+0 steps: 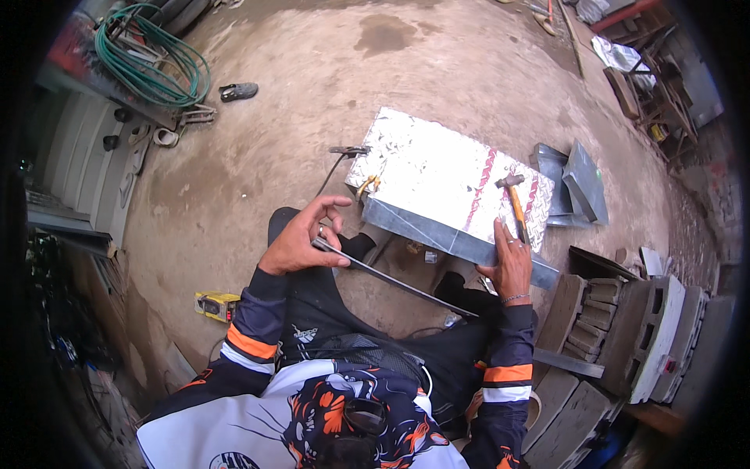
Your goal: Measuring, marking, and bending a metal sheet to create a tray-like object.
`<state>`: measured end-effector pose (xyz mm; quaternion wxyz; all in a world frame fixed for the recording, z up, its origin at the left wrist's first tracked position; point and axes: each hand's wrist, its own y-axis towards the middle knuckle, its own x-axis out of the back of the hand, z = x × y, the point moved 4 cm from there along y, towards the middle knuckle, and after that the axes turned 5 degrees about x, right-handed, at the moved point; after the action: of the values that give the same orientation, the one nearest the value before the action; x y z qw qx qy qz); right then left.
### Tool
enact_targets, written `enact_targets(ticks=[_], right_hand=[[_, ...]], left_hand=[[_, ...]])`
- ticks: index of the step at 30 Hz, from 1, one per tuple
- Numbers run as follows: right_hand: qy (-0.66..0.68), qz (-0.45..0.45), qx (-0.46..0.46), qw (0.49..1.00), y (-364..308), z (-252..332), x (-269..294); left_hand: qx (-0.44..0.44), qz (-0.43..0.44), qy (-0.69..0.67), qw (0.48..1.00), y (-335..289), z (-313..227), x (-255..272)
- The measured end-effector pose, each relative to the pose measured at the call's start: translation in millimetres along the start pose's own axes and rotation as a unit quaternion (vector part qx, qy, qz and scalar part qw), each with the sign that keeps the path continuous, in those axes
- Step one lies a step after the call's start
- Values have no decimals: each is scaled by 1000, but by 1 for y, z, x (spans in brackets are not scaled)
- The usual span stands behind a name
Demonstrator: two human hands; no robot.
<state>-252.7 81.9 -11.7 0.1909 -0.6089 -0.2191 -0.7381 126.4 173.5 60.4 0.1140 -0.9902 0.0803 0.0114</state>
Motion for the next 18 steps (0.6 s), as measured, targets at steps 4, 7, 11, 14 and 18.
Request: enact_targets(ticks=[4,7,11,14,18], right_hand=[[0,5,5,1000,0,2,-1],[-5,3,8,1000,1,1,1],[-9,3,7,1000,5,0,4],[20,28,-21,999,8,-1,6],[24,26,-18,999,14,-1,8]], left_hand=[[21,1,-41,999,-15,1,5],[16,-6,-58,998,-16,5,8],[23,-64,0,998,-10,6,15],[57,-81,-56,993,-9,0,20],[86,-122,-45,988,-8,8,34]])
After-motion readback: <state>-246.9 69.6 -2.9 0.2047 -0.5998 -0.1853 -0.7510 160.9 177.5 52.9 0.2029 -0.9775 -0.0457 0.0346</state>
